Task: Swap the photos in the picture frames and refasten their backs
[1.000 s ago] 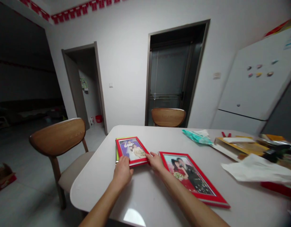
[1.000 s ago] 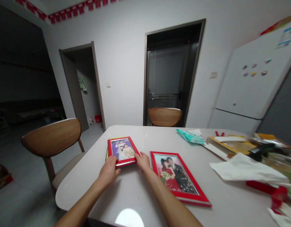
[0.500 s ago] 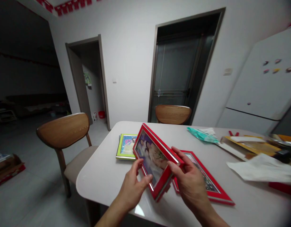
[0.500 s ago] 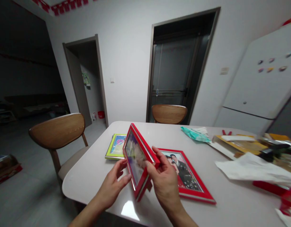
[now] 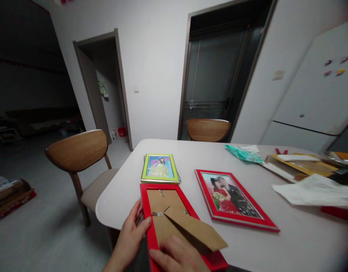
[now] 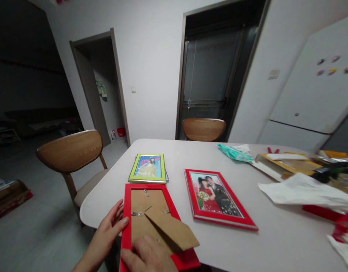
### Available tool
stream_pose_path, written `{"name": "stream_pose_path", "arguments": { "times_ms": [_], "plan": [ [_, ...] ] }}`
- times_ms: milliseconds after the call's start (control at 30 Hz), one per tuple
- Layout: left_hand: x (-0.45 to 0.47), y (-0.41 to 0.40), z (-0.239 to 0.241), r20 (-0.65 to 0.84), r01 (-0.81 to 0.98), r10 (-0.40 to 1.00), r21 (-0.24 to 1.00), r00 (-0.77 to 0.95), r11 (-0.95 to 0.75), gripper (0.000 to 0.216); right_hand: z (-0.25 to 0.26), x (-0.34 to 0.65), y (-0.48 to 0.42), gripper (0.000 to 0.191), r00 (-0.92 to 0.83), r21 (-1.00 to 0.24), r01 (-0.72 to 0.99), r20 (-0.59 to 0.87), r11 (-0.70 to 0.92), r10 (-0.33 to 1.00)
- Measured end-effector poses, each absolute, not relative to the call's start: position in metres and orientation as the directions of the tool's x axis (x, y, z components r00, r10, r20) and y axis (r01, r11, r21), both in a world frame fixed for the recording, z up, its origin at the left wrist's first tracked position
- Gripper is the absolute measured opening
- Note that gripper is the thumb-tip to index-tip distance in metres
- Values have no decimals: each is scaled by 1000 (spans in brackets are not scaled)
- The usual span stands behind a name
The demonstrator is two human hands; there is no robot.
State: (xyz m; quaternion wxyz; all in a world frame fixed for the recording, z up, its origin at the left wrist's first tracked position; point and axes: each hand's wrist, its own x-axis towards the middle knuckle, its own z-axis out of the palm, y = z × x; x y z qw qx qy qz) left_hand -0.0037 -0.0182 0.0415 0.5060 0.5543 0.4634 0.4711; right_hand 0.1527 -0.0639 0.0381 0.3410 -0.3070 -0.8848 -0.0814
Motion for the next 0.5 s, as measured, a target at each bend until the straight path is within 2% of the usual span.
{"name": "stream_pose_path", "arguments": {
  "times_ms": [100,200,267,400,500],
  "plan": [
    [-8,-7,28,127,359,988,922,82,-149,62,14,138,-49,16,-590,-5,632,645,775,485],
    [-9,-1,22,158,539,983,822,95,-184,59,-2,131,-41,13,-595,-12,651,612,759,520],
    [-8,1,20,180,603,979,772,98,-202,56,1,132,-41,16,-589,-104,638,573,763,570],
    [-7,3,19,190,648,977,733,101,-210,54,44,148,-48,28,-564,-407,526,491,747,664],
    [-6,3,20,183,653,978,730,98,-202,53,78,167,-35,27,-417,-486,616,467,620,780]
  ]
}}
